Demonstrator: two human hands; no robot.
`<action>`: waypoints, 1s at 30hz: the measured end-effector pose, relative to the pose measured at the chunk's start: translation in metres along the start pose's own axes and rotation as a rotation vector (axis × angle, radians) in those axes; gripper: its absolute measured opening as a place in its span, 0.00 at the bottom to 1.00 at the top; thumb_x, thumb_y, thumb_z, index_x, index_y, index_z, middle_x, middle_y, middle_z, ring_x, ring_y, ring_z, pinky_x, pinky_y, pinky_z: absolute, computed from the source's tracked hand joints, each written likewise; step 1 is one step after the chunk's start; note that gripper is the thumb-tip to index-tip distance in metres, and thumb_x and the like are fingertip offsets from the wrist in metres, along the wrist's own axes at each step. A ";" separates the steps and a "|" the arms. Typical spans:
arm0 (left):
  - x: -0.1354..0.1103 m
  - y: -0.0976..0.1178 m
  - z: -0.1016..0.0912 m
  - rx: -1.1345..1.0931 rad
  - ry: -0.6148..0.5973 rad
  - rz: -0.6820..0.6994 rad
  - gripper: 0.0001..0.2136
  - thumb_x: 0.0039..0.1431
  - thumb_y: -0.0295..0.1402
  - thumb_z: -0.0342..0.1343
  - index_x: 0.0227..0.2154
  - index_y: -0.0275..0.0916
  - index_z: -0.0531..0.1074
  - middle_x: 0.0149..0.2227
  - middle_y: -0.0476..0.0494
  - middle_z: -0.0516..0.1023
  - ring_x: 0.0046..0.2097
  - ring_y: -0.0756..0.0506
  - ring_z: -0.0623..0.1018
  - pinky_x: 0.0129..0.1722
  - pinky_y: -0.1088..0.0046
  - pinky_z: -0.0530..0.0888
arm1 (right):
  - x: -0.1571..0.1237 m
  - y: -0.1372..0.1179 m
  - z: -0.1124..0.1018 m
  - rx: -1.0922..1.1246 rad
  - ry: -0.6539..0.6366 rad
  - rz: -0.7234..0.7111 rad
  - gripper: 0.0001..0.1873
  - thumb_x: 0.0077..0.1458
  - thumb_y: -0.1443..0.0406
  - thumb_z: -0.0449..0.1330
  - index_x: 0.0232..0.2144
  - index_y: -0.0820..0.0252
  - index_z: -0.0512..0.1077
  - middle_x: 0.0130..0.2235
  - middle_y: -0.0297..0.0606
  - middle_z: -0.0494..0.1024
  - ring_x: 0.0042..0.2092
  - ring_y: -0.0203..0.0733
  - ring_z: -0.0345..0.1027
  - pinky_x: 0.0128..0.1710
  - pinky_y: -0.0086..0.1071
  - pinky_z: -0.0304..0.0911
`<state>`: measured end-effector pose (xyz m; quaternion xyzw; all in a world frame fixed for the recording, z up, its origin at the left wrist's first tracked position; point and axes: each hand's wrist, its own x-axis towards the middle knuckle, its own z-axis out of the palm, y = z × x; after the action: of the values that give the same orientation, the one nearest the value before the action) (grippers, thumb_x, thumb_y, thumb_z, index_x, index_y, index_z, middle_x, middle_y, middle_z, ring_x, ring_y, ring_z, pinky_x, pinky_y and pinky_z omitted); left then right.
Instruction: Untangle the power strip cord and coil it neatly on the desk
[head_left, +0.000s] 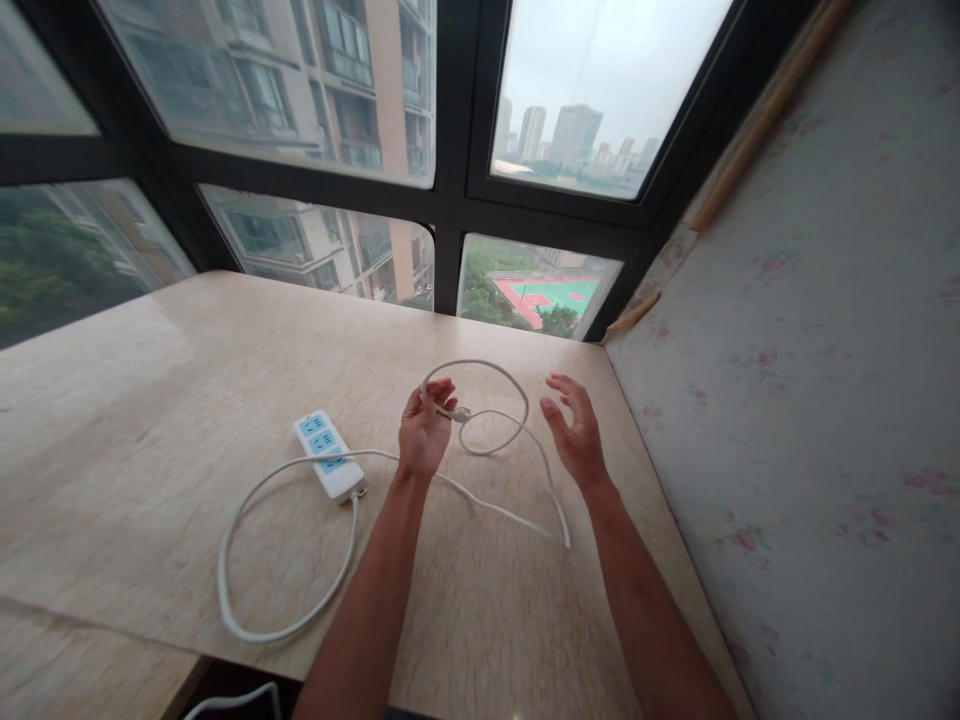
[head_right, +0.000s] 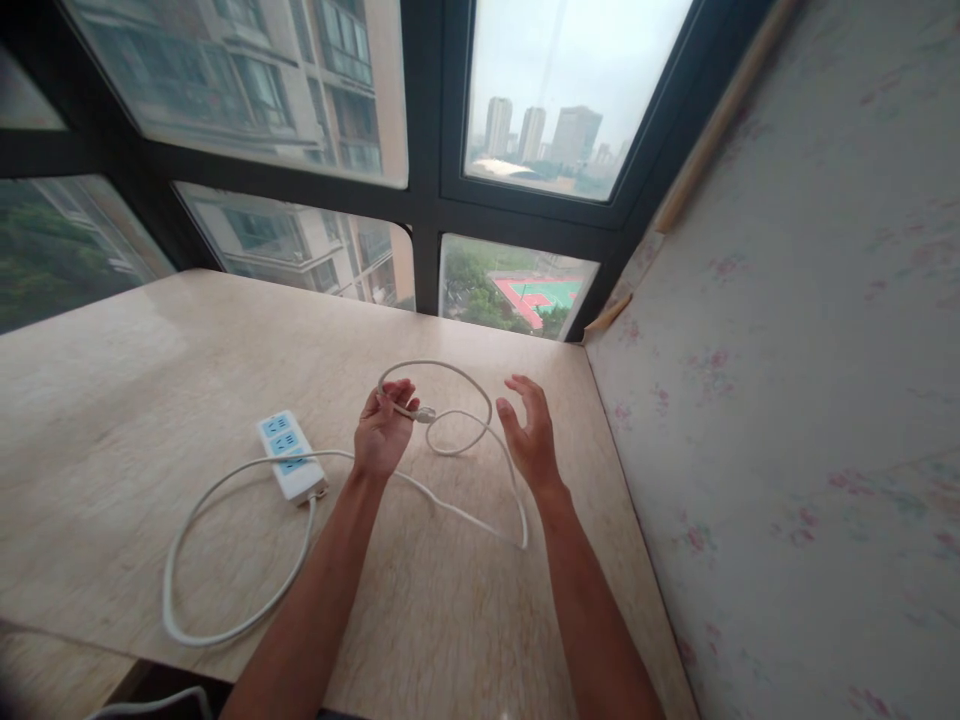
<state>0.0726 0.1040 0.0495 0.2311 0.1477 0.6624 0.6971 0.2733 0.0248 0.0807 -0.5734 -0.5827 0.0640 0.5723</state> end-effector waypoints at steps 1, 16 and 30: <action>0.000 0.001 -0.001 -0.030 0.008 -0.005 0.03 0.57 0.27 0.60 0.31 0.41 0.77 0.40 0.45 0.81 0.44 0.47 0.78 0.44 0.69 0.72 | 0.003 0.008 0.002 0.016 -0.012 0.101 0.17 0.58 0.54 0.58 0.45 0.58 0.72 0.52 0.47 0.73 0.55 0.50 0.65 0.54 0.47 0.63; -0.002 -0.003 -0.002 -0.281 0.139 -0.090 0.10 0.62 0.25 0.51 0.30 0.42 0.77 0.44 0.45 0.79 0.52 0.46 0.75 0.56 0.58 0.68 | -0.016 0.028 0.016 0.607 -0.916 0.686 0.37 0.48 0.55 0.67 0.59 0.54 0.63 0.36 0.35 0.80 0.18 0.32 0.66 0.16 0.28 0.65; -0.011 -0.021 0.009 -0.487 0.241 -0.258 0.18 0.68 0.23 0.41 0.29 0.37 0.76 0.46 0.41 0.78 0.61 0.43 0.68 0.59 0.57 0.68 | -0.011 0.022 0.033 0.819 -0.445 0.626 0.15 0.48 0.55 0.68 0.32 0.58 0.73 0.34 0.35 0.78 0.36 0.39 0.73 0.35 0.31 0.69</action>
<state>0.0943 0.0919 0.0453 -0.0436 0.0942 0.6070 0.7879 0.2582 0.0435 0.0470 -0.4227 -0.4190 0.5712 0.5653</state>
